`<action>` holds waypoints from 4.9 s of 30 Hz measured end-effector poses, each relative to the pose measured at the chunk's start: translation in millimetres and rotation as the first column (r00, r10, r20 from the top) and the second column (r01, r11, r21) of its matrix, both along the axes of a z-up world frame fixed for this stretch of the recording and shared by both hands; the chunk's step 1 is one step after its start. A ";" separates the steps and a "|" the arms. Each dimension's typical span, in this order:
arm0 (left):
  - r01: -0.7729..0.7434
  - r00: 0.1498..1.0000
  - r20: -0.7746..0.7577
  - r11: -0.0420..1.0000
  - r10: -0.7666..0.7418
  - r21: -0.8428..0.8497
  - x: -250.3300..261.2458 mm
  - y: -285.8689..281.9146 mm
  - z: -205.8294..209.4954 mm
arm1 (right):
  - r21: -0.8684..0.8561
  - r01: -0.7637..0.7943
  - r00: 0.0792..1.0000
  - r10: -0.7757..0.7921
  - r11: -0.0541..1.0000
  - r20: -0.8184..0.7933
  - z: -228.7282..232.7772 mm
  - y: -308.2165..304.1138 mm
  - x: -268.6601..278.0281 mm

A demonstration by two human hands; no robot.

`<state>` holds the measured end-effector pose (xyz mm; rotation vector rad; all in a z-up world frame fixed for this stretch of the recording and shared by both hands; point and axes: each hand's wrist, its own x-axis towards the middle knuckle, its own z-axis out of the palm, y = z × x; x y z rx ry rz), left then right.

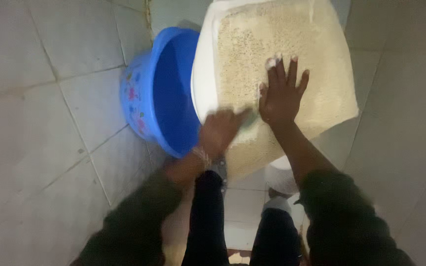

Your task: The person scrubs a beige mat with a brush and soapy water on top of a toilet. The person repeatedly applies the brush to the surface of the mat, moving it across the material to clean it.

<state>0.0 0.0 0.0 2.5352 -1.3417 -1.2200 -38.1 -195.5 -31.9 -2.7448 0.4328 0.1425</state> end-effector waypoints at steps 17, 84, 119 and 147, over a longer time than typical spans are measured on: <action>-0.219 0.974 -0.101 0.962 0.205 -0.161 -28.1 20.2 38.0 | 0.006 -0.042 0.999 0.042 0.999 0.018 -9.8 3.2 -6.6; -0.179 0.822 0.440 0.898 0.360 -0.401 71.7 -26.8 -44.0 | 0.016 -0.050 0.998 0.050 0.999 0.025 -26.9 -2.4 -26.4; -0.097 0.715 0.503 0.782 0.485 -0.615 147.5 -48.3 -75.5 | 0.026 -0.030 0.999 0.029 0.999 0.013 -20.3 -3.5 -11.7; -0.255 0.963 0.011 0.926 0.269 -0.278 -68.4 18.3 13.4 | -0.076 -0.091 0.994 0.095 0.993 0.059 -10.5 -5.8 -5.6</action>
